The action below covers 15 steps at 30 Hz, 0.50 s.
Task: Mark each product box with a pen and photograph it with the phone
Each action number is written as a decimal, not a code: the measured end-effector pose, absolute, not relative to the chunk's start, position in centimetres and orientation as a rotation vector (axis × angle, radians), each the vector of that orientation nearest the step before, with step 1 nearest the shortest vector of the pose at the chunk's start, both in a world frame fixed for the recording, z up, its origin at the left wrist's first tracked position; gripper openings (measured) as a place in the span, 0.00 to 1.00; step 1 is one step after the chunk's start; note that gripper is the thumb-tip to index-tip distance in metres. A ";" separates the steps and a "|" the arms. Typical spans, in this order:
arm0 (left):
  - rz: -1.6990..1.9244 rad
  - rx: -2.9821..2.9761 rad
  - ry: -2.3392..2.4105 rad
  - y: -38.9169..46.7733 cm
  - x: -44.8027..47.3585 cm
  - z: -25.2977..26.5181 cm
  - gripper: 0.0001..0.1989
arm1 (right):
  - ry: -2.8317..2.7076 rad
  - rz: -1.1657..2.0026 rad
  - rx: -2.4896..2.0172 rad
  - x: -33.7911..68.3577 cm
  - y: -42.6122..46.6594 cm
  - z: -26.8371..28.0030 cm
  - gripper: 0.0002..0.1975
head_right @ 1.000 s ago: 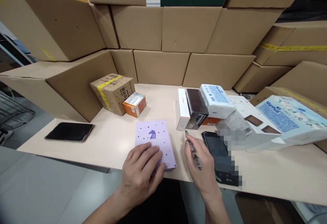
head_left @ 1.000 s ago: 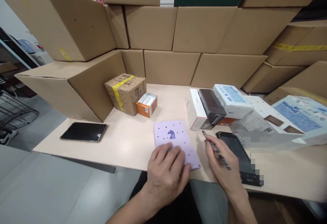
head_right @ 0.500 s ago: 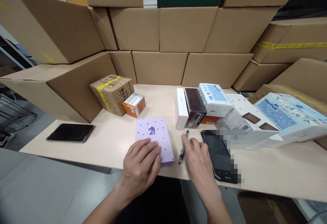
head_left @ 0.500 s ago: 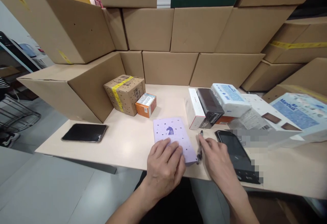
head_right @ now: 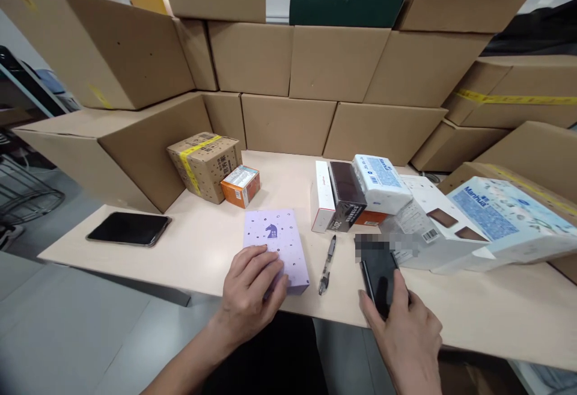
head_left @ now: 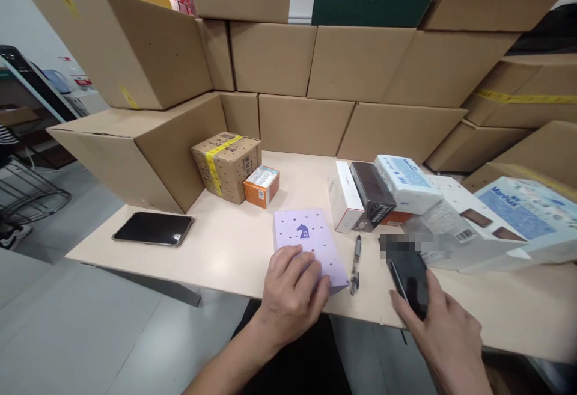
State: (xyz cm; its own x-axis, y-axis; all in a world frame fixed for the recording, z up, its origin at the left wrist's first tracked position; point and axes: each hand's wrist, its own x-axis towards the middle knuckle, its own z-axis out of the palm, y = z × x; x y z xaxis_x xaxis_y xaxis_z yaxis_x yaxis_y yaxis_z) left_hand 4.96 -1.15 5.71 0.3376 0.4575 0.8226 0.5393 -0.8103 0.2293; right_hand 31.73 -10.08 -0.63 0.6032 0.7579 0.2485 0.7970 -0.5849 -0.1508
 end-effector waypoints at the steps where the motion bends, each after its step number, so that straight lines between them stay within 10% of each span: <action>1: -1.519 -2.488 -0.920 -1.1 4.9 5.6 0.09 | -1.268 -0.248 -2.533 31.6 -10.0 -0.7 0.49; 15: -1.802 -2.533 -0.806 -0.6 3.9 4.2 0.14 | -1.063 0.168 -1.818 22.2 -9.6 4.6 0.41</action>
